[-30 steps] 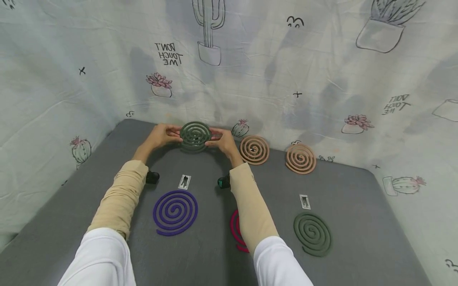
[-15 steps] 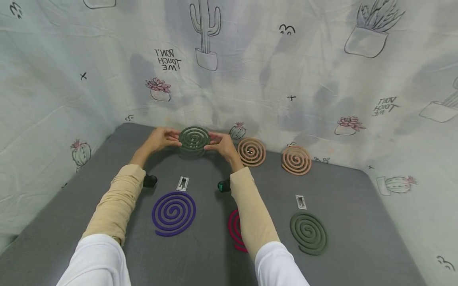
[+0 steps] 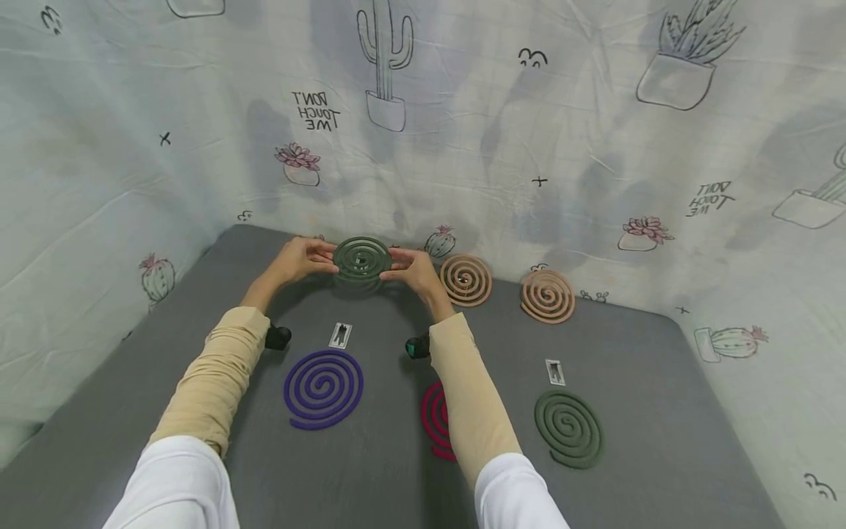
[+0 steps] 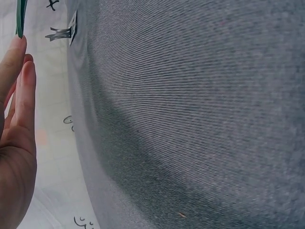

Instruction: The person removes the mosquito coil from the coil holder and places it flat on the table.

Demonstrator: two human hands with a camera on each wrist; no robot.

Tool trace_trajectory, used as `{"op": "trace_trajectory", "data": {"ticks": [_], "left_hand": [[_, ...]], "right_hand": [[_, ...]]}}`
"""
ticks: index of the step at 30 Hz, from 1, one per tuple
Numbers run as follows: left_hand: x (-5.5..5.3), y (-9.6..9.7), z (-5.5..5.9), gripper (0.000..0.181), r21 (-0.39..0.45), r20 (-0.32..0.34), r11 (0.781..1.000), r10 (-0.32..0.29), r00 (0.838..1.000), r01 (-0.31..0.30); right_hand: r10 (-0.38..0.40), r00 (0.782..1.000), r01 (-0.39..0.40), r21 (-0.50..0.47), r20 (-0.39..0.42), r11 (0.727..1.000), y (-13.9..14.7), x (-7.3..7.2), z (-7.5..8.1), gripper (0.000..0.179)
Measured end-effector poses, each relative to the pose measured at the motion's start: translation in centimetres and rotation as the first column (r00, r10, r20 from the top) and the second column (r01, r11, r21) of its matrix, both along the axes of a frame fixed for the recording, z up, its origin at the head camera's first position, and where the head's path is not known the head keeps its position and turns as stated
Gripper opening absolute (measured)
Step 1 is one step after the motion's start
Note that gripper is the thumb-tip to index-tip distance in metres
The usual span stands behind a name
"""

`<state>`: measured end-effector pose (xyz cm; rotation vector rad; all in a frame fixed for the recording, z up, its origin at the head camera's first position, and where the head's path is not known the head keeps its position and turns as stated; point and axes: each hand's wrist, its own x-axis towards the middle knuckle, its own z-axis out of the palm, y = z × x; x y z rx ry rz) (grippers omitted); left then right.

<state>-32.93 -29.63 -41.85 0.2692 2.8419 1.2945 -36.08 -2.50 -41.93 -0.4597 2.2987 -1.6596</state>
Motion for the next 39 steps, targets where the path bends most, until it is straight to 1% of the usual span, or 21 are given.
{"op": "trace_trajectory", "data": {"ticks": [10, 17, 19, 25, 29, 30, 31, 39], "left_hand": [[0.3, 0.3, -0.3, 0.051, 0.001, 0.009, 1.000, -0.005, 1.000, 0.005], [0.7, 0.2, -0.3, 0.052, -0.002, 0.014, 1.000, -0.005, 1.000, 0.005], [0.7, 0.2, -0.3, 0.053, 0.010, 0.026, 1.000, -0.004, 1.000, 0.004], [1.0, -0.2, -0.7, 0.054, 0.065, -0.004, 0.998, -0.024, 1.000, 0.024], [1.2, 0.1, -0.8, 0.053, 0.045, 0.015, 0.999, -0.020, 1.000, 0.019], [1.3, 0.2, -0.7, 0.053, 0.031, 0.034, 0.999, -0.018, 0.999, 0.017], [1.4, 0.3, -0.7, 0.053, 0.022, 0.040, 1.000, -0.017, 0.999, 0.016], [2.2, 0.1, -0.9, 0.053, 0.002, 0.048, 1.000, -0.014, 0.999, 0.014]], "right_hand": [[0.002, 1.000, -0.002, 0.013, 0.006, 1.000, 0.3, 0.5, -0.4, 0.064], [0.009, 1.000, -0.010, 0.016, 0.013, 1.000, 0.3, 0.8, -0.3, 0.063], [0.007, 1.000, -0.007, 0.013, 0.014, 1.000, 0.3, 0.8, -0.3, 0.063], [-0.007, 0.999, 0.007, 0.022, 0.034, 1.000, 0.4, 1.1, -0.6, 0.063], [-0.006, 0.999, 0.005, 0.019, 0.036, 1.000, 0.4, 1.4, -0.9, 0.063], [-0.006, 0.999, 0.005, 0.017, 0.033, 1.000, 0.4, 1.5, -1.0, 0.063], [-0.006, 1.000, 0.006, 0.019, 0.029, 1.000, 0.3, 1.6, -1.1, 0.063], [0.000, 0.999, 0.000, 0.013, 0.041, 1.000, 0.0, 2.2, -1.6, 0.062]]}}
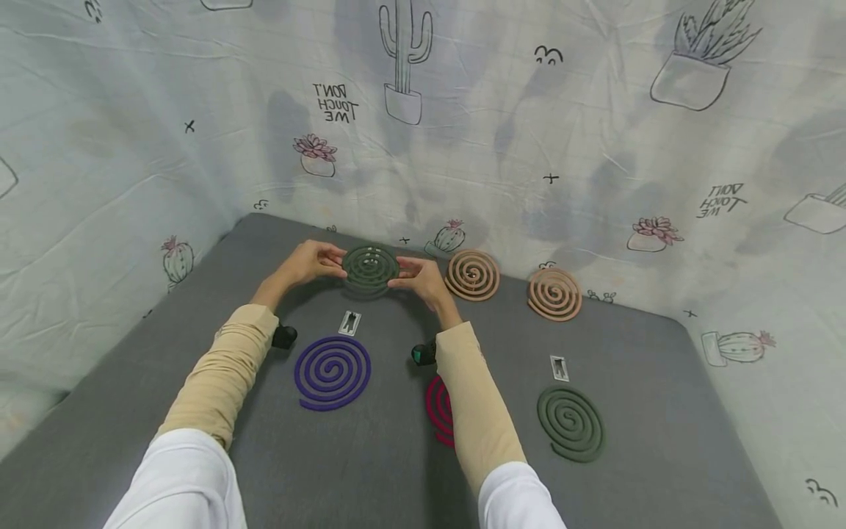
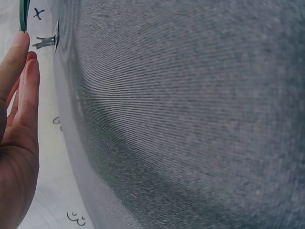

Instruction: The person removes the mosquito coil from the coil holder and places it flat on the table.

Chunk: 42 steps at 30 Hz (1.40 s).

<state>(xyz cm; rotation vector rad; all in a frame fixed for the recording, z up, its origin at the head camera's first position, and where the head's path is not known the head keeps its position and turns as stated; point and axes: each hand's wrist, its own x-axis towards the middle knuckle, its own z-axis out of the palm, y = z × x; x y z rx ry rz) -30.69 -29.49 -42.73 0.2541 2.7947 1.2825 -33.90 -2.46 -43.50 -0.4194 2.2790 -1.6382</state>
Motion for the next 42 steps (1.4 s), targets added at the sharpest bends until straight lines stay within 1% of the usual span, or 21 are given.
{"op": "trace_trajectory", "data": {"ticks": [5, 9, 14, 20, 26, 31, 36, 42], "left_hand": [[0.2, 0.1, 0.0, 0.052, -0.009, 0.022, 1.000, 0.004, 1.000, -0.003], [0.3, 0.1, -0.1, 0.052, 0.003, 0.047, 1.000, 0.004, 0.999, -0.004], [0.5, 0.2, -0.1, 0.053, 0.015, 0.074, 1.000, -0.015, 0.997, 0.014], [0.7, 0.2, -0.2, 0.052, 0.009, 0.078, 0.999, -0.047, 0.996, 0.047], [0.7, 0.1, -0.2, 0.058, -0.019, 0.064, 0.998, -0.056, 0.996, 0.058], [0.6, 0.2, -0.5, 0.058, -0.032, 0.076, 0.997, -0.069, 0.995, 0.072], [0.6, 0.2, -0.6, 0.059, -0.038, 0.087, 0.997, -0.065, 0.994, 0.069], [0.8, 0.1, -0.5, 0.062, -0.031, 0.097, 0.996, -0.075, 0.992, 0.078]], "right_hand": [[0.012, 1.000, -0.012, 0.001, 0.009, 1.000, 0.2, 0.1, -0.2, 0.061], [0.027, 1.000, -0.027, 0.012, 0.009, 1.000, 0.2, 0.2, -0.2, 0.061], [0.045, 0.999, -0.045, 0.019, 0.029, 0.999, 0.1, 0.4, -0.2, 0.064], [0.055, 0.997, -0.057, 0.046, 0.053, 0.997, -0.1, 0.6, -0.3, 0.069], [0.056, 0.997, -0.059, 0.067, 0.046, 0.996, -0.4, 0.8, -0.5, 0.067], [0.046, 0.998, -0.049, 0.083, 0.039, 0.995, -0.3, 1.0, -0.6, 0.066], [0.042, 0.999, -0.045, 0.097, 0.033, 0.994, -0.3, 1.1, -0.7, 0.066], [0.044, 0.999, -0.046, 0.169, 0.015, 0.985, -0.6, 0.9, -0.6, 0.066]]}}
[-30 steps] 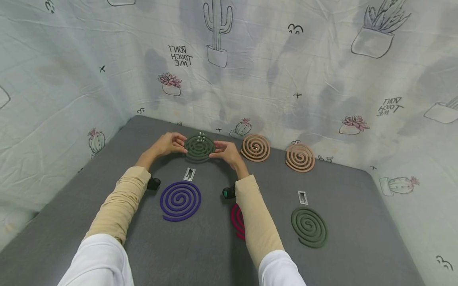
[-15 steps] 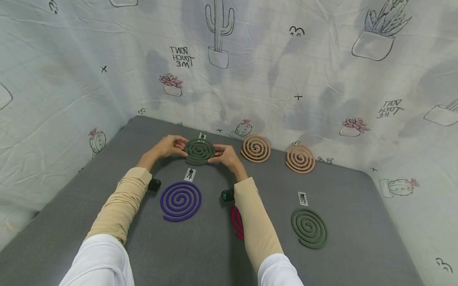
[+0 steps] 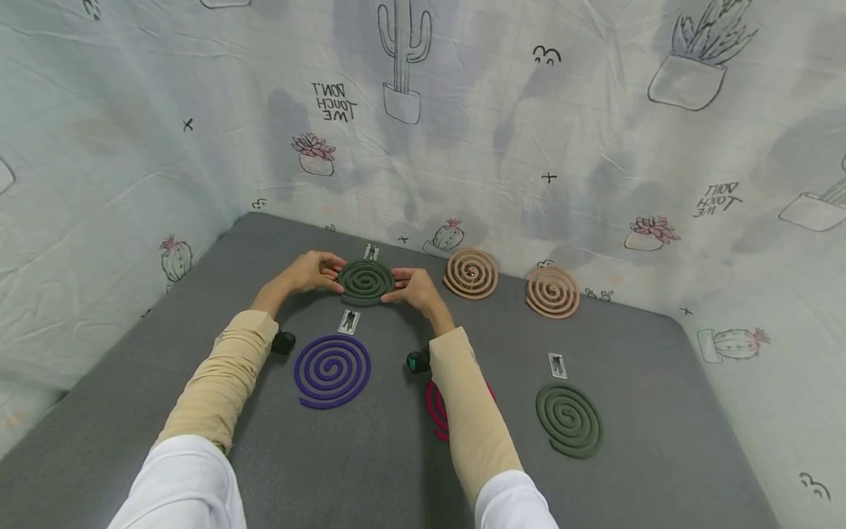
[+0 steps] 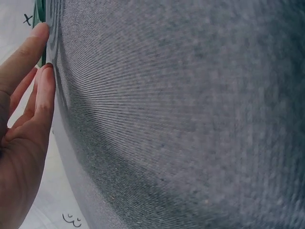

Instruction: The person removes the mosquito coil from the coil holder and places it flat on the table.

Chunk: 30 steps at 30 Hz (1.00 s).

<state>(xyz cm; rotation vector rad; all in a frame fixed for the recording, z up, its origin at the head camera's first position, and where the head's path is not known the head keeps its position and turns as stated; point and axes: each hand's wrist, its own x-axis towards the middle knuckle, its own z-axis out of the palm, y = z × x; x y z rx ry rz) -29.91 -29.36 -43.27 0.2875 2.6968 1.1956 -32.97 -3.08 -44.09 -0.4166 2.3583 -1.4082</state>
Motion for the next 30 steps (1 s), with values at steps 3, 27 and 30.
{"op": "trace_trajectory", "data": {"ticks": [3, 27, 30], "left_hand": [[-0.1, 0.0, 0.0, 0.062, -0.012, 0.010, 1.000, -0.006, 1.000, 0.006], [-1.0, -0.1, 0.1, 0.059, -0.039, 0.040, 0.999, -0.028, 0.999, 0.029], [-1.0, -0.1, 0.2, 0.059, -0.045, 0.044, 0.999, -0.029, 0.999, 0.031]], "right_hand": [[0.003, 1.000, -0.003, 0.046, -0.011, 0.999, -0.2, -0.1, 0.3, 0.066], [-0.029, 0.998, 0.041, 0.214, -0.059, 0.976, -1.2, -0.5, 0.8, 0.060], [-0.031, 0.998, 0.043, 0.221, -0.059, 0.974, -1.2, -0.5, 0.9, 0.059]]}}
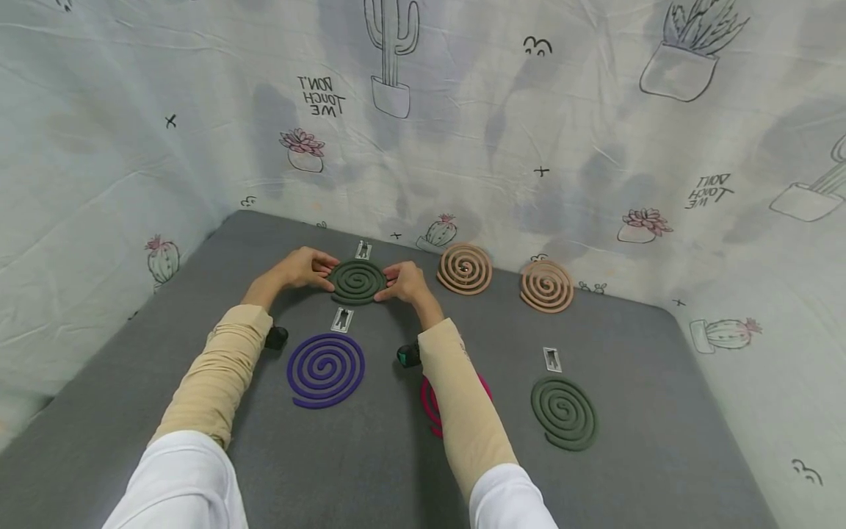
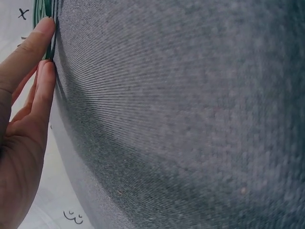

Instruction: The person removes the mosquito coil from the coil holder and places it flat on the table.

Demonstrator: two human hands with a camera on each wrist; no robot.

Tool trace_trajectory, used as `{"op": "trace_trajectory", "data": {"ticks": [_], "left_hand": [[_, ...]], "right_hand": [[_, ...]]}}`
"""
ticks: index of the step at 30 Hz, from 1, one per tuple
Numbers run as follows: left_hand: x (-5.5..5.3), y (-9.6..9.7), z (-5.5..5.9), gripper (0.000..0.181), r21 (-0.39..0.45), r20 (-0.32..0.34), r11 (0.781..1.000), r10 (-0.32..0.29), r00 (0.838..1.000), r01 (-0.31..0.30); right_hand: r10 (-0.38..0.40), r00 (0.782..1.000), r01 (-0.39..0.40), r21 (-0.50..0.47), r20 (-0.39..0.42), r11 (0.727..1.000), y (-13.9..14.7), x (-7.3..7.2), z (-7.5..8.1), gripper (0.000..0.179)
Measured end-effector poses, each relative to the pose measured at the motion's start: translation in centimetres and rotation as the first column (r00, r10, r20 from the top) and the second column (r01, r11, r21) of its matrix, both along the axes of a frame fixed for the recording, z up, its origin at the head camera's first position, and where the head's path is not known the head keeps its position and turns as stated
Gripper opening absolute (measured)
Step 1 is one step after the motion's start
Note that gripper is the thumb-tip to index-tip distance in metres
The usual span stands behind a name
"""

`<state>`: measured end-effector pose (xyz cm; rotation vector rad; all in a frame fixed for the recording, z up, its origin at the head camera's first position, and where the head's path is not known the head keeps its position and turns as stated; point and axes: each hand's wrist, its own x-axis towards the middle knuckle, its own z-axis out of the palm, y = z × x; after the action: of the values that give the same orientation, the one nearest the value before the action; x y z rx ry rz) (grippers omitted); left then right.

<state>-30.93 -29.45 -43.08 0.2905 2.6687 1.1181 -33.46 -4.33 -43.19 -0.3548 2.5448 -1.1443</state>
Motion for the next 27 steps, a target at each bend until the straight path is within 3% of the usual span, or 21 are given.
{"op": "trace_trajectory", "data": {"ticks": [12, 17, 21, 27], "left_hand": [[0.3, -0.4, 0.5, 0.060, -0.008, 0.005, 1.000, 0.011, 1.000, -0.011], [0.1, -0.2, 0.7, 0.058, -0.051, -0.009, 0.999, 0.011, 1.000, -0.011], [-0.1, 0.0, 0.7, 0.057, -0.079, -0.030, 0.997, -0.004, 1.000, 0.001], [-0.2, -0.4, 0.3, 0.051, -0.052, -0.101, 0.999, 0.004, 0.995, -0.009]], "right_hand": [[0.013, 1.000, -0.012, 0.025, -0.029, 1.000, -0.7, 0.1, 0.2, 0.059], [0.007, 0.999, -0.005, 0.035, -0.043, 0.999, -0.6, 0.2, 0.1, 0.058], [0.013, 1.000, -0.012, 0.040, -0.028, 0.999, -0.2, 0.3, 0.1, 0.059], [0.046, 0.999, -0.045, 0.029, -0.028, 0.999, 0.8, 0.0, 0.4, 0.058]]}}
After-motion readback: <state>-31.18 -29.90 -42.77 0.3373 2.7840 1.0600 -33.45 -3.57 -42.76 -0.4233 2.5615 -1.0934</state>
